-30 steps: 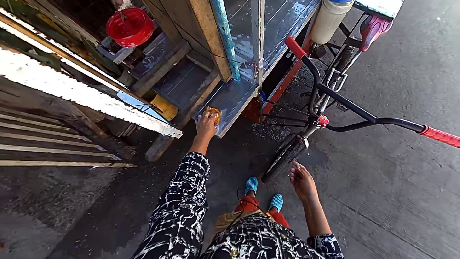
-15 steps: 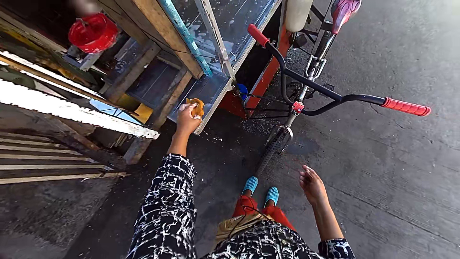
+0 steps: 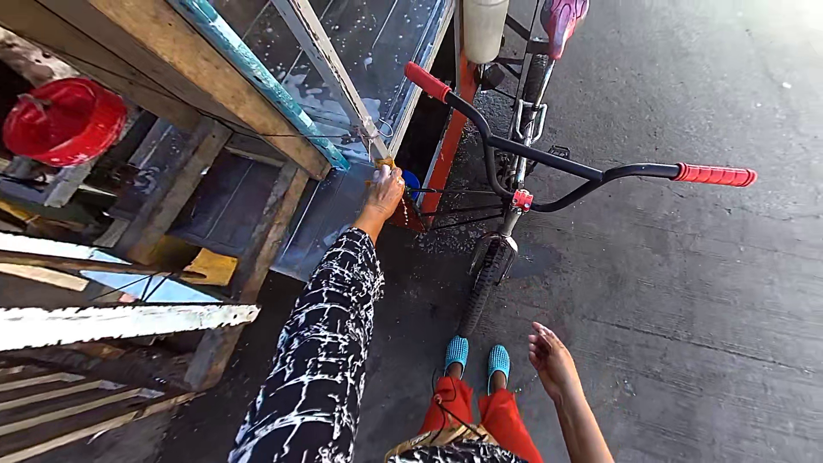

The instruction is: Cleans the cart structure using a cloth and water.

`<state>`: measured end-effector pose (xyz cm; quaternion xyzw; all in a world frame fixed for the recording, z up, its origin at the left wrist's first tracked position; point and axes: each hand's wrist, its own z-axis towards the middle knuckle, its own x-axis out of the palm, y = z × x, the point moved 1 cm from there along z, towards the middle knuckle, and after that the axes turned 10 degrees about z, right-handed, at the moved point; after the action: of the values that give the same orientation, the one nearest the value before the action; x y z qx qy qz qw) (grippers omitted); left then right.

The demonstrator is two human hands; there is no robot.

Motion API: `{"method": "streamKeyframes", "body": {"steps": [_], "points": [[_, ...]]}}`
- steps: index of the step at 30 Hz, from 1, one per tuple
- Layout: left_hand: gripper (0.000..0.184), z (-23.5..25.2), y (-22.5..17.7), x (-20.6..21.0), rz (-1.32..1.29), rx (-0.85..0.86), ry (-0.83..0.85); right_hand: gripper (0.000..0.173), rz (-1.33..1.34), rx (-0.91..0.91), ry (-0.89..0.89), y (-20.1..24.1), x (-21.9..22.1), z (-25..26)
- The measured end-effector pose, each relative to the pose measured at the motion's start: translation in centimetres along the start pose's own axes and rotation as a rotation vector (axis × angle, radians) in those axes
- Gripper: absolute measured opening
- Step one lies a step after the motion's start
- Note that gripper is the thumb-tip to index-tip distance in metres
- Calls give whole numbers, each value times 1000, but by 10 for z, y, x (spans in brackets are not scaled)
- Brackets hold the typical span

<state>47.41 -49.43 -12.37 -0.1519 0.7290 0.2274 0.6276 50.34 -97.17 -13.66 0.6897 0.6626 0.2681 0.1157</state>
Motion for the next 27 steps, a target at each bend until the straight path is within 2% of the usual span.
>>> {"method": "streamKeyframes", "body": {"steps": [2, 5, 9, 15, 19, 21, 23, 27], "points": [[27, 17, -2, 3, 42, 11, -28, 28, -5, 2, 10, -8, 9, -3], [33, -1, -4, -1, 14, -56, -22, 28, -5, 14, 33, -19, 26, -8], [30, -78, 0, 7, 9, -55, -35, 29, 2, 5, 81, -22, 47, -17], [34, -201, 18, 31, 9, 54, -28, 29, 9, -10, 130, -19, 69, -22], [36, -249, 32, 32, -41, 148, -208, 28, 10, 2, 134, -19, 78, -27], [36, -258, 32, 20, -153, 62, -233, 28, -31, 8, 162, -19, 90, -29], [39, -258, 23, 7, -369, -90, -252, 32, -124, 10, 234, -23, 108, -33], [56, -223, -23, -5, -1074, -407, -247, 43, -290, -40, 492, -41, 164, -36]]}}
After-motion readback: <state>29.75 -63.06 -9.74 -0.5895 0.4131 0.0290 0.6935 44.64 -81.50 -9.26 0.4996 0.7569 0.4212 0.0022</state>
